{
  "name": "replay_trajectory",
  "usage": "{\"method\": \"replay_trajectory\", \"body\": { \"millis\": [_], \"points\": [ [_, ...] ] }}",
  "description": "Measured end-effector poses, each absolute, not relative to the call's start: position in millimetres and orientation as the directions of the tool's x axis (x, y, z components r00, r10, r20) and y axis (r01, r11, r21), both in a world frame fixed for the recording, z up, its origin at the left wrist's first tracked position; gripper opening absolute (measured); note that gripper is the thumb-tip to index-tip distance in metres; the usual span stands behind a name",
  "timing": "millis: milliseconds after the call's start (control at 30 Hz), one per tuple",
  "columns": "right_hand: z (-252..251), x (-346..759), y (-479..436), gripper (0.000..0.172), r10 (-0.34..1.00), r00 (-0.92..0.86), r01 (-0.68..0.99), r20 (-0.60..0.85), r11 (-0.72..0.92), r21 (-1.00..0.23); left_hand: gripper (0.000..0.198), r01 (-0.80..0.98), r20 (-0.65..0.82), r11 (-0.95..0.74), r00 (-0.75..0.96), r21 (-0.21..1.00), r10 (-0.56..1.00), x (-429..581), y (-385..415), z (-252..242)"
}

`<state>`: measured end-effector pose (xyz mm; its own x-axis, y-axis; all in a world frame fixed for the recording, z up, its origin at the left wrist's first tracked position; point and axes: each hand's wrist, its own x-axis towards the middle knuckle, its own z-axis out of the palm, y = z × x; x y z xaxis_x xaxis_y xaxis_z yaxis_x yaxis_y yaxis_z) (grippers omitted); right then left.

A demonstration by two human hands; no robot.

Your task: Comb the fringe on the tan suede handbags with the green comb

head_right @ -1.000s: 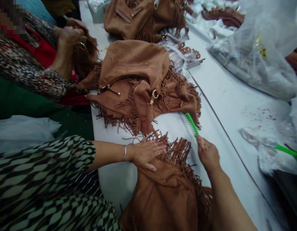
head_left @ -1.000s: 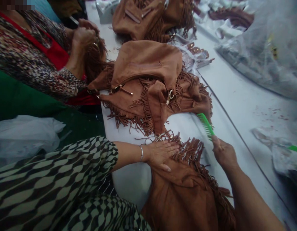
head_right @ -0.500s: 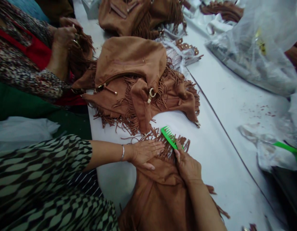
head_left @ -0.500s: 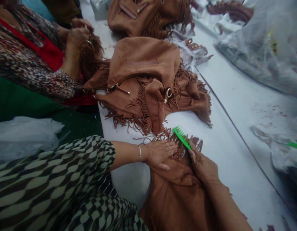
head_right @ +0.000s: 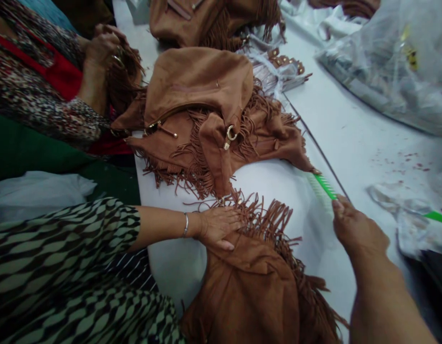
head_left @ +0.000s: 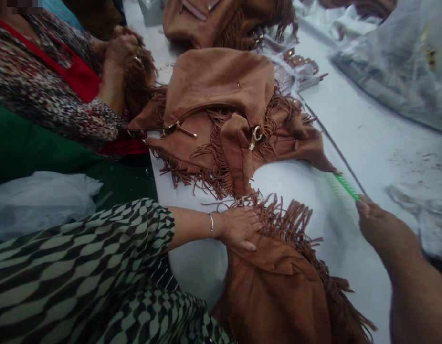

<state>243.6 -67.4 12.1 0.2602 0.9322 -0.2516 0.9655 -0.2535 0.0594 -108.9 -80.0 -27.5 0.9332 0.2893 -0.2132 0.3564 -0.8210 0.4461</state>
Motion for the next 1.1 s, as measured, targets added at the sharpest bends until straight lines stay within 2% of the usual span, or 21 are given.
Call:
{"method": "replay_trajectory", "body": {
  "millis": [67,133,200,267,300,367,467,600,767,900,1100],
  "points": [
    [16.0,241.4,-81.9,0.064,0.895,0.219,0.966,-0.388,-0.255,-0.043,0.079,0.345,-0.186,-0.828,0.938,0.443,0.292,-109.3,-79.7,-27.9],
    [17.9,220.1,-109.0,0.058,0.874,0.118,0.945,-0.471,-0.245,-0.216,0.077,0.338,-0.175,-0.829,0.941,0.444,0.290,-109.9,-79.4,-27.9],
    [18.9,188.6,-141.0,0.054,0.904,0.042,0.915,-0.426,-0.205,-0.347,0.075,0.334,-0.164,-0.829,0.943,0.449,0.291,-110.7,-78.9,-27.5],
    [19.1,157.5,-166.0,0.051,0.927,-0.039,0.907,-0.372,-0.124,-0.404,0.075,0.328,-0.146,-0.828,0.945,0.455,0.294,-111.4,-78.7,-27.2],
    [18.3,145.0,-172.8,0.050,0.923,-0.068,0.915,-0.379,-0.094,-0.393,0.075,0.322,-0.133,-0.828,0.946,0.459,0.295,-111.8,-78.7,-27.3],
    [14.8,129.5,-172.8,0.050,0.887,-0.049,0.952,-0.459,-0.097,-0.289,0.073,0.312,-0.105,-0.826,0.948,0.469,0.299,-112.6,-79.3,-28.1],
    [7.0,129.9,-147.8,0.055,0.836,0.107,0.977,-0.538,-0.188,-0.097,0.069,0.294,-0.064,-0.830,0.952,0.474,0.301,-114.3,-80.1,-30.1],
    [1.6,149.1,-111.5,0.065,0.826,0.305,0.944,-0.475,-0.328,0.035,0.055,0.168,-0.013,-0.854,0.983,0.493,0.186,-116.2,-79.2,-34.1],
    [-0.5,158.3,-106.6,0.068,0.818,0.360,0.920,-0.449,-0.392,0.022,0.041,0.044,-0.030,-0.829,0.999,0.557,0.033,-117.6,-78.4,-39.6],
    [-3.6,164.1,-106.1,0.068,0.790,0.385,0.917,-0.476,-0.388,0.098,0.037,0.004,0.045,-0.836,0.998,0.549,0.035,-116.1,-79.0,-40.9],
    [0.5,170.3,-107.8,0.062,0.832,0.336,0.940,-0.441,-0.324,0.105,0.036,-0.018,0.114,-0.863,0.992,0.504,0.046,-119.7,-79.1,-39.9]
  ]
}}
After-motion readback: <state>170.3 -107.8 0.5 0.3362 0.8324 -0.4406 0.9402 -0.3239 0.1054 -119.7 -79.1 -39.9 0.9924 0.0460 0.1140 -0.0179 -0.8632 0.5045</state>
